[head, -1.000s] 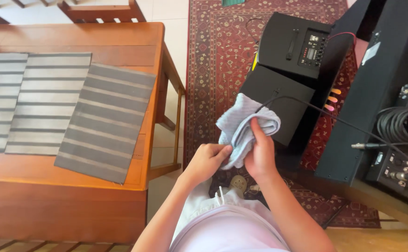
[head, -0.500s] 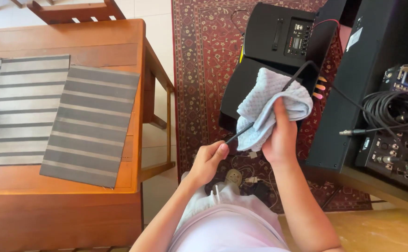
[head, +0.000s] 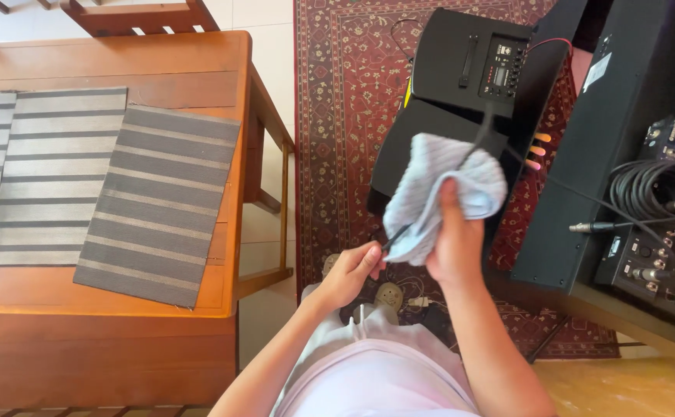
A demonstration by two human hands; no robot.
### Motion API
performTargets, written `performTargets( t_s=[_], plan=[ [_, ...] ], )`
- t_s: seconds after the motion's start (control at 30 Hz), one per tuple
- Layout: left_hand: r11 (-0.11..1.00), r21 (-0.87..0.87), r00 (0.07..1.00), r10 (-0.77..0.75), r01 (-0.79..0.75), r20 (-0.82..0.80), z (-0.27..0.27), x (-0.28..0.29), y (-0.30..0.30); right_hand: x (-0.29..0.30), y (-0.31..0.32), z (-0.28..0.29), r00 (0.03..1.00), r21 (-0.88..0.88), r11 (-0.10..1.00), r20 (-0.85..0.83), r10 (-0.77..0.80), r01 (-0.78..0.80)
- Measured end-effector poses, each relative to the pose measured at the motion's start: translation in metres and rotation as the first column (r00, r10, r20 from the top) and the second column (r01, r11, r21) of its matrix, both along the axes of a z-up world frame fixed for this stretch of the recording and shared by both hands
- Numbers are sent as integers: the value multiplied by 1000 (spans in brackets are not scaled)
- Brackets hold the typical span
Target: Cleaning a brick wall with a cloth and then wiping and coiling an audio cable.
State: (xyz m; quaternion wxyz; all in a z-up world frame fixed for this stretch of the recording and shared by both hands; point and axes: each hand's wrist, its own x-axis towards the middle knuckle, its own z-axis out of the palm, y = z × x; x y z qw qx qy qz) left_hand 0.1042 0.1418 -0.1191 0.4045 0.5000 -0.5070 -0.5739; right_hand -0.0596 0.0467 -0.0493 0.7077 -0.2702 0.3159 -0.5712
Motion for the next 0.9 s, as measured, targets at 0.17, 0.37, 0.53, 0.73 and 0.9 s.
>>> performTargets(
  t_s=[0.17,0.37,0.53,0.73,0.9],
  plan=[
    [999,28,998,47,-45,-38,-7,-9,7,-12,-6,-9,993,-25,992,-8,-120,120],
    [986,51,974,166,-160,-151,12,-19,-2,2,20,-62,952,-103,989,-297,75,-110],
    [988,115,982,123,-106,-146,-6,-14,-2,-4,18,-50,894,-32,987,-428,130,-159],
    [999,32,991,-33,38,-130,-15,-18,4,-21,12,-10,995,-72,996,-80,-53,47],
    [998,42,998,45,-43,-53,-12,-25,2,-29,18,-44,995,-54,998,-97,-18,12]
  ],
)
